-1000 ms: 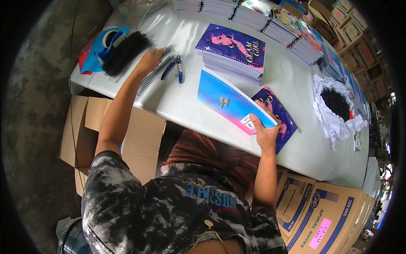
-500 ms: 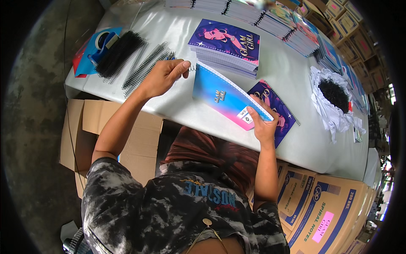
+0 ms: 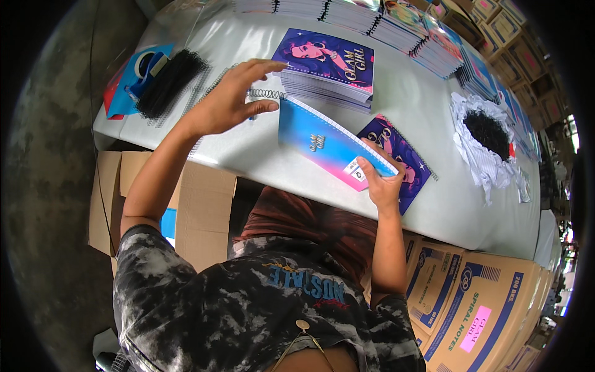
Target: The person assembles spiral-bound notebooks by inserting metal spirals into pre-punched holes and closing them with pliers. The person repeatedly picks up a notebook, aligns the spiral, and crimps it shut, then stacks the finished unit.
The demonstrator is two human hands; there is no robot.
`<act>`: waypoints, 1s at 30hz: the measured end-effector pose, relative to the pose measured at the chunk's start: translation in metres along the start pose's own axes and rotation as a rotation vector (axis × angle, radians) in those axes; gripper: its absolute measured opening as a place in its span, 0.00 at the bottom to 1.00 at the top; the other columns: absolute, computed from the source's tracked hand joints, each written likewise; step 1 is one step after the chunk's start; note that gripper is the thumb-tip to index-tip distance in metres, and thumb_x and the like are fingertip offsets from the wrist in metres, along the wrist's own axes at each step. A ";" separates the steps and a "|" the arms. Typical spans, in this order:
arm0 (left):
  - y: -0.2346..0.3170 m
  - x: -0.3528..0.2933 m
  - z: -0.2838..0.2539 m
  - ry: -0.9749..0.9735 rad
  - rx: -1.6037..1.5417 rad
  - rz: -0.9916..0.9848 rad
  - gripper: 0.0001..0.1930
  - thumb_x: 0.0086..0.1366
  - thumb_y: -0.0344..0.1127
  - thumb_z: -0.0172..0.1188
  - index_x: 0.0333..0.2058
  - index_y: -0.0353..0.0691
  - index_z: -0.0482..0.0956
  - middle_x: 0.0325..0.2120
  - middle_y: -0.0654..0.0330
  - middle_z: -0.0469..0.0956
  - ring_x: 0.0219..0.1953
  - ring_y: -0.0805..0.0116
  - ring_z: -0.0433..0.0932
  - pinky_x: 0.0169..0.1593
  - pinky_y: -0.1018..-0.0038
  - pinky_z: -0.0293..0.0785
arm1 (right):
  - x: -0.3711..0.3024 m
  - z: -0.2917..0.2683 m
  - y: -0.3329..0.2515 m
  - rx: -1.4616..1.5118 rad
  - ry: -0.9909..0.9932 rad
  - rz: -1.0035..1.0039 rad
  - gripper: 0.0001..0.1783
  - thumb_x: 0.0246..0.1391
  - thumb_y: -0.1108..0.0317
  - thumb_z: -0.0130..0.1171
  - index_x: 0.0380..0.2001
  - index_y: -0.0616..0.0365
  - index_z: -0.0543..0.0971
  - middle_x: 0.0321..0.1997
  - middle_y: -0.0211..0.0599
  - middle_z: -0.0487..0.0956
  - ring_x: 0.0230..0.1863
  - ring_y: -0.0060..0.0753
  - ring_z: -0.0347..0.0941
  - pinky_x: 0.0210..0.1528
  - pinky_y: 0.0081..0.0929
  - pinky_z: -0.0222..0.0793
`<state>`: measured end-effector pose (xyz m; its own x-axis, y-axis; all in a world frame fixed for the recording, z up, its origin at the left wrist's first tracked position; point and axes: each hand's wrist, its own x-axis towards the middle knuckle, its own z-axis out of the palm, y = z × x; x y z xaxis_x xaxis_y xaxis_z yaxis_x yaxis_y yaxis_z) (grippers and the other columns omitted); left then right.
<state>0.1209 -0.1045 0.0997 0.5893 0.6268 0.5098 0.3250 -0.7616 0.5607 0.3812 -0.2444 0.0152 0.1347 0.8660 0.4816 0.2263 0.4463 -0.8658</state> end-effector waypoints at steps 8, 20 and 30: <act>0.017 0.006 0.008 0.113 0.781 0.285 0.17 0.50 0.35 0.64 0.41 0.44 0.76 0.41 0.61 0.75 0.45 0.63 0.72 0.51 0.69 0.62 | -0.003 0.006 -0.002 -0.159 -0.028 -0.131 0.16 0.47 0.83 0.54 0.42 0.66 0.76 0.39 0.43 0.79 0.38 0.28 0.77 0.42 0.20 0.71; 0.032 0.019 -0.010 -0.586 0.770 0.065 0.30 0.44 0.42 0.67 0.47 0.43 0.68 0.49 0.57 0.66 0.53 0.59 0.63 0.54 0.64 0.57 | -0.008 0.006 0.003 -0.156 -0.057 -0.215 0.20 0.43 0.86 0.52 0.43 0.67 0.76 0.44 0.47 0.77 0.45 0.38 0.76 0.47 0.25 0.71; -0.039 -0.039 0.060 0.461 0.740 0.564 0.52 0.52 0.70 0.47 0.57 0.22 0.49 0.59 0.34 0.48 0.63 0.38 0.44 0.58 0.39 0.30 | -0.023 0.022 -0.005 -0.250 0.013 -0.295 0.22 0.40 0.85 0.52 0.42 0.63 0.77 0.42 0.45 0.78 0.42 0.39 0.77 0.42 0.26 0.73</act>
<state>0.1301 -0.1093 0.0191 0.5076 0.0317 0.8610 0.5547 -0.7767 -0.2984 0.3558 -0.2618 0.0049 0.0407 0.7051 0.7079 0.4852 0.6054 -0.6309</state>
